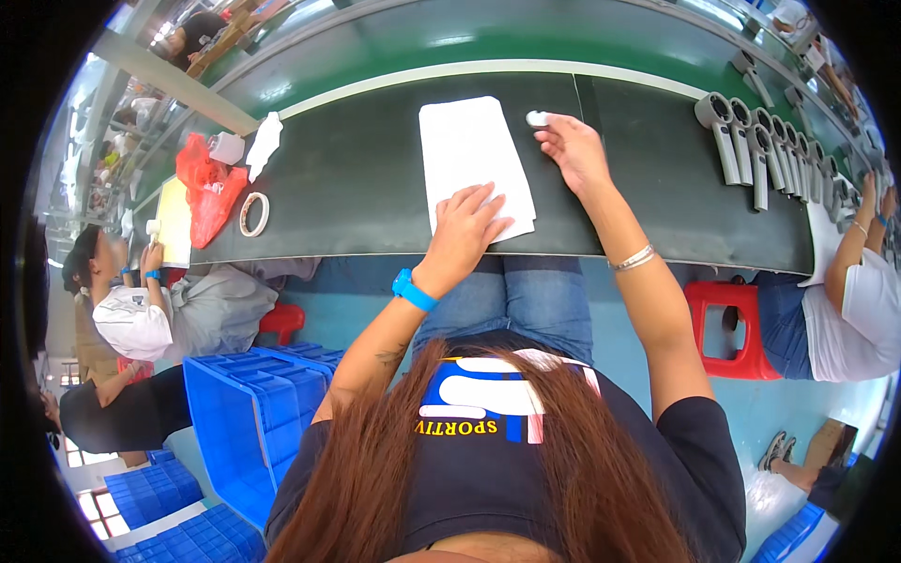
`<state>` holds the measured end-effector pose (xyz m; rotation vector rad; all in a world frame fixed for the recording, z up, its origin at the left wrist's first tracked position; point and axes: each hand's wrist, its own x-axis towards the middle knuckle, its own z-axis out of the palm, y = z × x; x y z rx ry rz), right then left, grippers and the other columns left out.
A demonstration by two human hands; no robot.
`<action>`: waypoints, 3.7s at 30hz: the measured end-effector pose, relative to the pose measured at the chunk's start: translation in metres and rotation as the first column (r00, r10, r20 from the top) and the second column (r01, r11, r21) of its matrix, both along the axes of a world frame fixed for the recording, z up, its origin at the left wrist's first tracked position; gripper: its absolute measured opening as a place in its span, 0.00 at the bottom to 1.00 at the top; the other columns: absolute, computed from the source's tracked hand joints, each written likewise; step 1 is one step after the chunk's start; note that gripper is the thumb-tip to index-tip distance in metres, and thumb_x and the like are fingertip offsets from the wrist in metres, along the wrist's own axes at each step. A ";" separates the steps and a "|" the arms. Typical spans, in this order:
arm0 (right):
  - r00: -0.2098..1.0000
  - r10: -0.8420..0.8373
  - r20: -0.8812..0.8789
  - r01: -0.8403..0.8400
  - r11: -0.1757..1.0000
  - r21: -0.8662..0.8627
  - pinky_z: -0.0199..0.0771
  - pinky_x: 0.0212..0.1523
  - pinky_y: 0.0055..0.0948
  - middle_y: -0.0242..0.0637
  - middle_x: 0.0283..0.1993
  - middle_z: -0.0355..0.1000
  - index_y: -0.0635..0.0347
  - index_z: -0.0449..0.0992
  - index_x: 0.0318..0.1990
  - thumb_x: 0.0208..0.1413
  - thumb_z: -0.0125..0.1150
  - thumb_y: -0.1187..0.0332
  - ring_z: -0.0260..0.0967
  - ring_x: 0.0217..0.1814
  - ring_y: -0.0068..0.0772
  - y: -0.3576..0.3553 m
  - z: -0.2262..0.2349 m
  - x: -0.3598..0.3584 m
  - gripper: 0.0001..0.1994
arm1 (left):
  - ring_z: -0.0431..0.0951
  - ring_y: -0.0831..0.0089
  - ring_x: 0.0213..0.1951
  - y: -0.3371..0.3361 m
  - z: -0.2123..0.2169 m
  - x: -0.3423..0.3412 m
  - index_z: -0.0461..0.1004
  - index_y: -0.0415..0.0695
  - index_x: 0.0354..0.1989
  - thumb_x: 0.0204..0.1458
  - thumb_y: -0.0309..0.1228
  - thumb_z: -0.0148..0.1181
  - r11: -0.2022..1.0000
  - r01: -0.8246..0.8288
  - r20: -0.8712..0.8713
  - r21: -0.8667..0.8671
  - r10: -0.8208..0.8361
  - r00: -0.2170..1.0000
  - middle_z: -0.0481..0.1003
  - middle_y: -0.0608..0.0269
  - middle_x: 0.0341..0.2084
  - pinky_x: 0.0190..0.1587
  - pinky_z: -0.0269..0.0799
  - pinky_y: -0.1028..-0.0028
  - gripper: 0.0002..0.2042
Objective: Applying adhesive pads to plastic components and packing them into a shipping box on an assembly line.
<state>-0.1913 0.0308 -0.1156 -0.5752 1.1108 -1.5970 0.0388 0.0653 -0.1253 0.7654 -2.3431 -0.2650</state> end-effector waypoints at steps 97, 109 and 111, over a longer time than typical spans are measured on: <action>0.554 0.586 -0.592 -0.559 0.788 0.257 0.63 0.57 0.33 0.49 0.58 0.65 0.69 0.59 0.60 0.60 0.46 0.65 0.63 0.59 0.37 -0.014 0.043 0.104 0.24 | 0.58 0.43 0.61 0.013 -0.002 0.041 0.58 0.36 0.61 0.46 0.22 0.53 0.980 -0.120 -0.091 0.158 0.135 0.987 0.59 0.38 0.58 0.62 0.53 0.54 0.30; 0.093 -0.033 -0.995 -0.272 0.960 -0.058 0.67 0.50 0.27 0.39 0.57 0.67 0.57 0.63 0.60 0.52 0.48 0.78 0.68 0.55 0.34 0.067 0.055 0.021 0.24 | 0.59 0.42 0.57 0.002 0.034 0.051 0.60 0.37 0.60 0.45 0.52 0.61 0.983 -0.007 0.256 0.183 -0.041 0.966 0.58 0.36 0.57 0.60 0.53 0.54 0.38; 0.411 0.111 -0.905 -0.191 0.981 0.034 0.68 0.48 0.30 0.39 0.55 0.67 0.61 0.61 0.61 0.52 0.54 0.74 0.69 0.51 0.34 0.082 0.038 0.033 0.26 | 0.61 0.43 0.55 -0.014 0.030 0.057 0.60 0.37 0.60 0.45 0.48 0.63 0.971 0.039 0.302 0.236 -0.112 0.947 0.60 0.36 0.54 0.58 0.54 0.54 0.37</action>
